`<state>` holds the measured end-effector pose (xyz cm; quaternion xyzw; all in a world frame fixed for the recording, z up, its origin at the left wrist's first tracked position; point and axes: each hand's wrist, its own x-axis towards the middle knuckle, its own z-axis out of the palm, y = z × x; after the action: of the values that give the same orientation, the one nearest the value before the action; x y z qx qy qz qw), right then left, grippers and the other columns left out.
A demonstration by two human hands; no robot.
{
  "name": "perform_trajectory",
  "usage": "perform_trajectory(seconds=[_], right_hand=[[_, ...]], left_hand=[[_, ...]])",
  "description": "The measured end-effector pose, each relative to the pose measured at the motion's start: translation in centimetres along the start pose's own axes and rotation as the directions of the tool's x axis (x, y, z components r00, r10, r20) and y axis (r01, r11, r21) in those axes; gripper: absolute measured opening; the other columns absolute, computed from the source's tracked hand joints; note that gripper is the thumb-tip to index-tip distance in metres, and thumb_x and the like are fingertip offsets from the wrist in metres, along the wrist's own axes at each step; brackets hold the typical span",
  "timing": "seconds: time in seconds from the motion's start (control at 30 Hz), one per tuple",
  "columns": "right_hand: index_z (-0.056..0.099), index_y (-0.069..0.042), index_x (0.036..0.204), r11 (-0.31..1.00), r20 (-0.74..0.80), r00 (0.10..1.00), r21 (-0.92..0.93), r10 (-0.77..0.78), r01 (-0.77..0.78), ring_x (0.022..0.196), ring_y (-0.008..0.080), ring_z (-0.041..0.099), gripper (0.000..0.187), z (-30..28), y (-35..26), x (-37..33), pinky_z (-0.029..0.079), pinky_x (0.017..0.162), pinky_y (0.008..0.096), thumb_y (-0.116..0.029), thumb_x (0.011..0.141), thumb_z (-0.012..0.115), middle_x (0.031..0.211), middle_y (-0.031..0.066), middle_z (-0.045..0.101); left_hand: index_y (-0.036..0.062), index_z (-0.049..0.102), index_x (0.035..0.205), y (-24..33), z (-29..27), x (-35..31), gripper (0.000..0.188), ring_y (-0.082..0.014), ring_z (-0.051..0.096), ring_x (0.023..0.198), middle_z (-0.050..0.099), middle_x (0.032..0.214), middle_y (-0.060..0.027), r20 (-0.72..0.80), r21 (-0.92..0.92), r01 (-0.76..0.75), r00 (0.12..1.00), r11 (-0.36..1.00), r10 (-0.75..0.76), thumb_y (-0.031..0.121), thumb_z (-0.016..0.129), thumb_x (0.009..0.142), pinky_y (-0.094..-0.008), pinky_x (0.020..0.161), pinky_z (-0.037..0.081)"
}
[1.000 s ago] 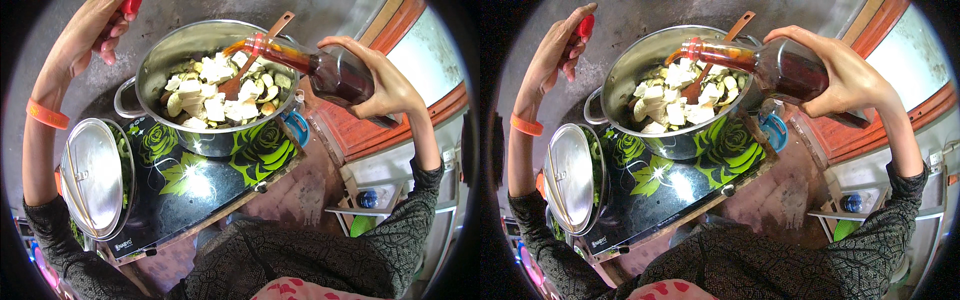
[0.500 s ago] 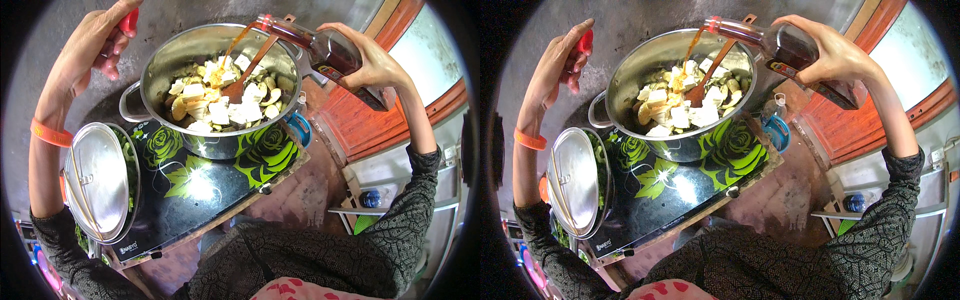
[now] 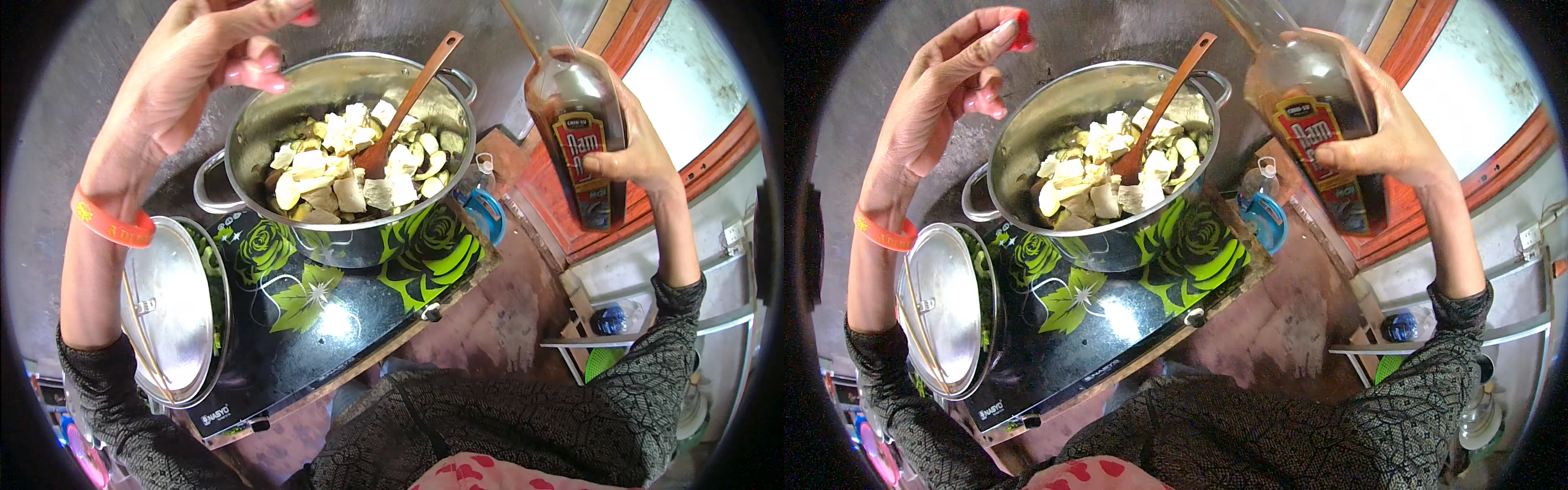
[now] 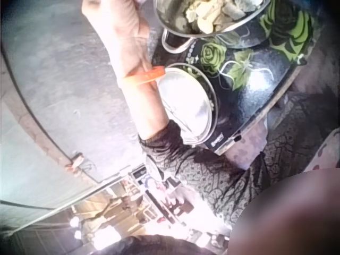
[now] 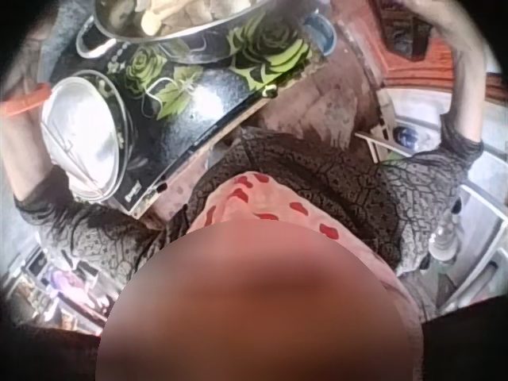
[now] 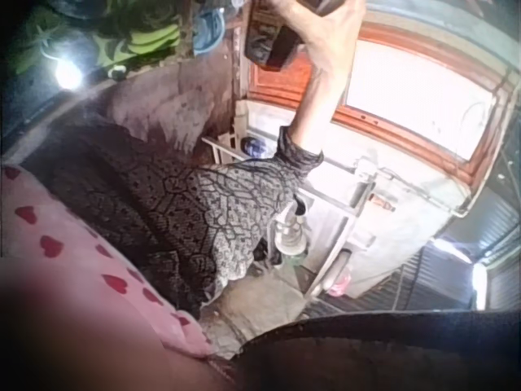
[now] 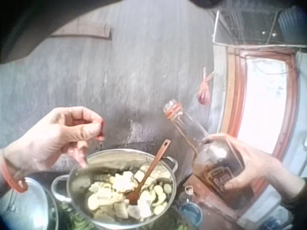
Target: The person stir-fries chopped green vegetables in a pan using chopsticks, then adds cubed white blocks and liquid seasoning to a pot containing sliced eggplant. They stir the mixture with a wooden spatula and cover the pot.
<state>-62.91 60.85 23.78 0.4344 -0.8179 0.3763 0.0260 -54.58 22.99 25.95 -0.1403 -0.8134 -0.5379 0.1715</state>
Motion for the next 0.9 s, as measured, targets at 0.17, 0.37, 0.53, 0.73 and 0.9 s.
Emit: perform_trajectory(seconds=[0.17, 0.37, 0.53, 0.73, 0.9], right_hand=[[0.036, -0.002, 0.151, 0.964, 0.011, 1.0, 0.268, -0.007, 0.004, 0.124, 0.0242, 0.058, 0.111, 4.8, -2.0, -0.2, 0.045, 0.109, 0.0373, -0.038, 0.06, 0.087, 0.135, 0.0147, 0.056], [0.034, -0.002, 0.152, 0.884, 0.114, 0.992, 0.467, -0.06, 0.0, 0.124, 0.0245, 0.058, 0.112, 9.1, -5.0, 0.9, 0.046, 0.108, 0.0382, -0.028, 0.058, 0.089, 0.143, 0.0137, 0.049], [0.033, -0.002, 0.152, 0.883, 0.16, 0.953, 0.44, -0.256, 0.163, 0.126, 0.0236, 0.056, 0.113, 11.6, -8.0, 3.3, 0.044, 0.109, 0.0374, -0.024, 0.057, 0.091, 0.15, 0.0116, 0.044], [0.036, -0.001, 0.15, 0.862, 0.29, 0.909, 0.49, -0.298, 0.126, 0.127, 0.021, 0.054, 0.111, 16.1, -14.3, 6.1, 0.041, 0.111, 0.0363, -0.026, 0.058, 0.091, 0.144, 0.0109, 0.048], [0.035, 0.002, 0.15, 0.85, 0.298, 0.873, 0.482, -0.387, 0.213, 0.127, 0.0207, 0.053, 0.112, 22.7, -21.5, 9.6, 0.04, 0.111, 0.0355, -0.024, 0.058, 0.093, 0.143, 0.0112, 0.049]], left_hand=[[-0.0032, 0.061, 0.119, 4.0, 1.6, -0.9, 0.032, -0.0103, 0.067, 0.063, 0.069, 0.093, -0.0097, 0.096, -0.38, 0.12, 0.991, 0.917, -0.09, 0.024, 0.064, 0.101, -0.031, 0.059, 0.065], [-0.003, 0.061, 0.123, 5.3, -1.0, -4.0, 0.036, -0.013, 0.069, 0.066, 0.072, 0.098, -0.0101, 0.077, -0.281, 0.106, 0.993, 0.954, -0.088, 0.024, 0.064, 0.1, -0.0344, 0.066, 0.065], [0.0013, 0.065, 0.123, 4.5, -6.2, -7.4, 0.039, -0.0075, 0.066, 0.071, 0.07, 0.096, -0.0044, -0.007, -0.039, -0.095, 0.996, 0.995, 0.094, 0.034, 0.064, 0.101, -0.0273, 0.068, 0.063], [0.0002, 0.067, 0.119, 5.4, -13.1, -14.6, 0.041, -0.013, 0.07, 0.077, 0.071, 0.098, -0.0071, -0.129, 0.031, -0.088, 0.987, 0.996, 0.092, 0.037, 0.062, 0.101, -0.0307, 0.072, 0.065], [0.0022, 0.067, 0.122, 6.7, -19.8, -21.9, 0.041, -0.0162, 0.072, 0.092, 0.072, 0.112, -0.0097, -0.275, 0.084, -0.039, 0.959, 0.996, 0.061, 0.037, 0.061, 0.101, -0.0342, 0.08, 0.064]])
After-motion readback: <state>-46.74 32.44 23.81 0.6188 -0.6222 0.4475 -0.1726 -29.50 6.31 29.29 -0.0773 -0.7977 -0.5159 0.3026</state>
